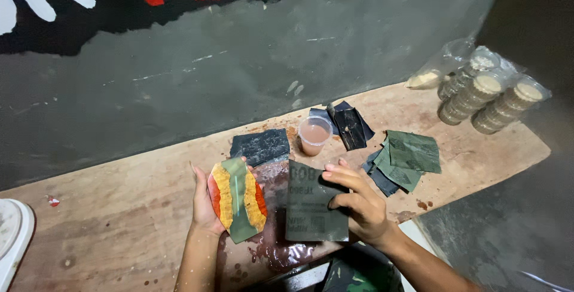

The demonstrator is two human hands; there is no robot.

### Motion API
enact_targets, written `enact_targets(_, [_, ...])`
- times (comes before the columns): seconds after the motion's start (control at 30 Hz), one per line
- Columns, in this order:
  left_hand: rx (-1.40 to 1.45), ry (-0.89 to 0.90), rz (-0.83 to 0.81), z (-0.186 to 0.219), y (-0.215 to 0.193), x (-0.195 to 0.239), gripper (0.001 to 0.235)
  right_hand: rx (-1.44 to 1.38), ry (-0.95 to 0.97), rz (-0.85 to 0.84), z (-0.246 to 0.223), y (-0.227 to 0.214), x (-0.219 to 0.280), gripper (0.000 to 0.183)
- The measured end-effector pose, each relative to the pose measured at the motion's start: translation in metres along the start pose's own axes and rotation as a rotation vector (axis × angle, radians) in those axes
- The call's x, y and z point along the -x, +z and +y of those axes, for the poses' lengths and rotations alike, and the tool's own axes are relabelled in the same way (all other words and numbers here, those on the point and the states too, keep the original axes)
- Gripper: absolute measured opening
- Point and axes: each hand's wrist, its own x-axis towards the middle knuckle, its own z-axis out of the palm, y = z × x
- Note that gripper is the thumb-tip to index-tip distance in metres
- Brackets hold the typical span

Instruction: The person sands a multi-colored stone by hand using several pieces of sandpaper and water from a small cup.

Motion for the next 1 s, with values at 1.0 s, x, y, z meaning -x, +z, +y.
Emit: enact_targets(1.0, [-0.015, 0.0, 0.041, -0.001, 0.004, 0.003, 0.101, -2.441, 1.121, -0.018, -0.018, 0.058, -0.002, 0.014])
